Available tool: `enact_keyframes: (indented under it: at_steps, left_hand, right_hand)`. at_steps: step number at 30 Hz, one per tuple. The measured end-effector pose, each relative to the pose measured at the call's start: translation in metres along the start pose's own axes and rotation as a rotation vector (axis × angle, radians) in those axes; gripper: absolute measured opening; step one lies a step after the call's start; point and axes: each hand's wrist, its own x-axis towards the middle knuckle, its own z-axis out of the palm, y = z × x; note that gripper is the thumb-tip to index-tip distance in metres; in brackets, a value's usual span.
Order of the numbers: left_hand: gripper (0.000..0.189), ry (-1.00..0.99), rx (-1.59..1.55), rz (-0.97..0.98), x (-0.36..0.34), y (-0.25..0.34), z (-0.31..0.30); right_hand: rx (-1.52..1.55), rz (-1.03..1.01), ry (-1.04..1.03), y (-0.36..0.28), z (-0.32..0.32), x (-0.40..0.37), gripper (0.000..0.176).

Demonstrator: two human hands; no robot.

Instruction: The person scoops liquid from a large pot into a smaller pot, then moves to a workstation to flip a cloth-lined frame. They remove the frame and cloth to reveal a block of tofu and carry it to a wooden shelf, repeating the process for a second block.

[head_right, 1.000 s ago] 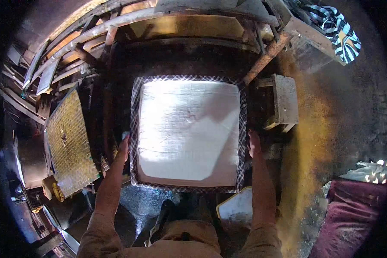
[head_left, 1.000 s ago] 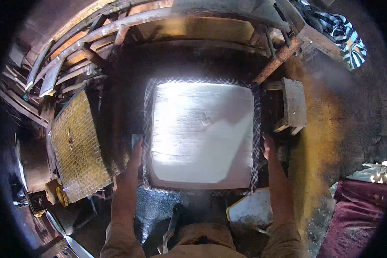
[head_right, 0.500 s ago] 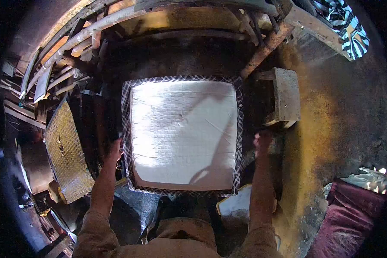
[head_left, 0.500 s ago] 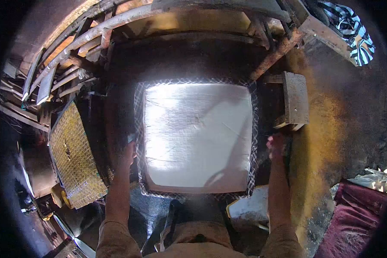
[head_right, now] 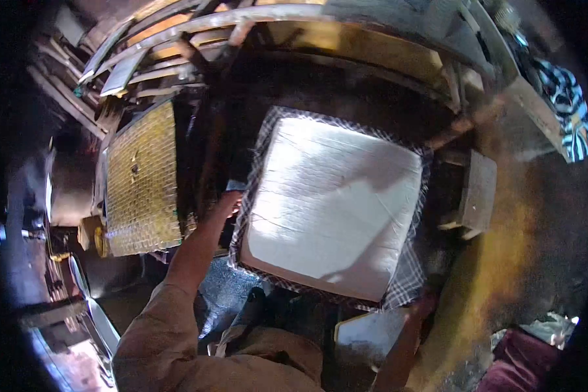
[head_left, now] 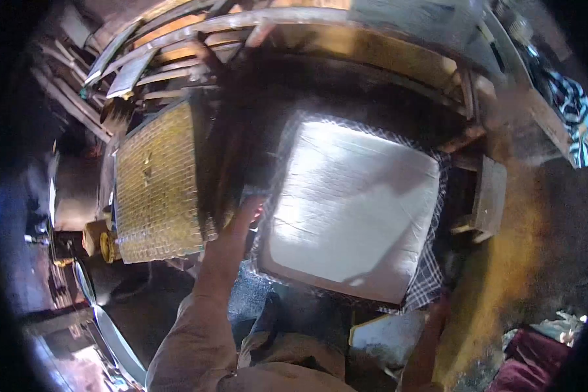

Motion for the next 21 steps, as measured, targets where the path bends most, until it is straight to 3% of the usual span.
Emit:
enact_keyframes:
  at_steps: [3,5,6,10,12,13,16,17,19,20,21]
  left_hand:
    - [0.043,0.063,-0.074,0.605,0.039,-0.028,-0.007]
    - [0.045,0.090,-0.129,0.814,0.036,-0.035,0.002]
    - [0.048,0.214,-0.108,0.798,0.004,-0.038,0.007]
    - [0.046,-0.165,-0.544,0.504,-0.074,-0.102,0.004]
    - [0.044,-0.071,-0.341,0.300,-0.096,-0.133,-0.008]
    - [0.044,-0.034,-0.279,0.224,-0.108,-0.149,-0.021]
    - [0.031,0.126,0.865,0.145,-0.180,-0.177,-0.087]
    - [0.031,0.142,0.851,0.124,-0.194,-0.183,-0.111]
    - [0.021,0.666,0.807,0.219,-0.213,-0.189,-0.156]
    - [0.028,0.790,0.910,0.200,-0.227,-0.167,-0.175]
    - [0.035,0.761,1.015,0.261,-0.218,-0.174,-0.200]
  right_hand:
    - [-0.003,0.009,0.090,0.020,-0.017,-0.030,0.006]
    - [0.014,0.069,0.052,0.055,-0.018,-0.071,0.007]
    - [0.035,0.118,0.017,0.076,-0.016,-0.096,0.007]
    - [0.185,0.442,-0.039,0.130,0.014,-0.219,0.006]
    - [-0.156,0.361,-0.045,0.144,0.040,-0.274,0.008]
    - [-0.184,0.365,-0.059,0.154,0.049,-0.293,0.008]
    - [-0.301,0.413,-0.136,0.172,0.070,-0.331,0.007]
    - [-0.387,0.412,-0.095,0.159,0.088,-0.342,0.008]
    - [-0.383,0.382,-0.091,0.156,0.103,-0.351,0.012]
    - [-0.389,0.379,-0.077,0.154,0.106,-0.354,0.012]
    - [-0.384,0.286,-0.130,0.149,0.113,-0.355,0.013]
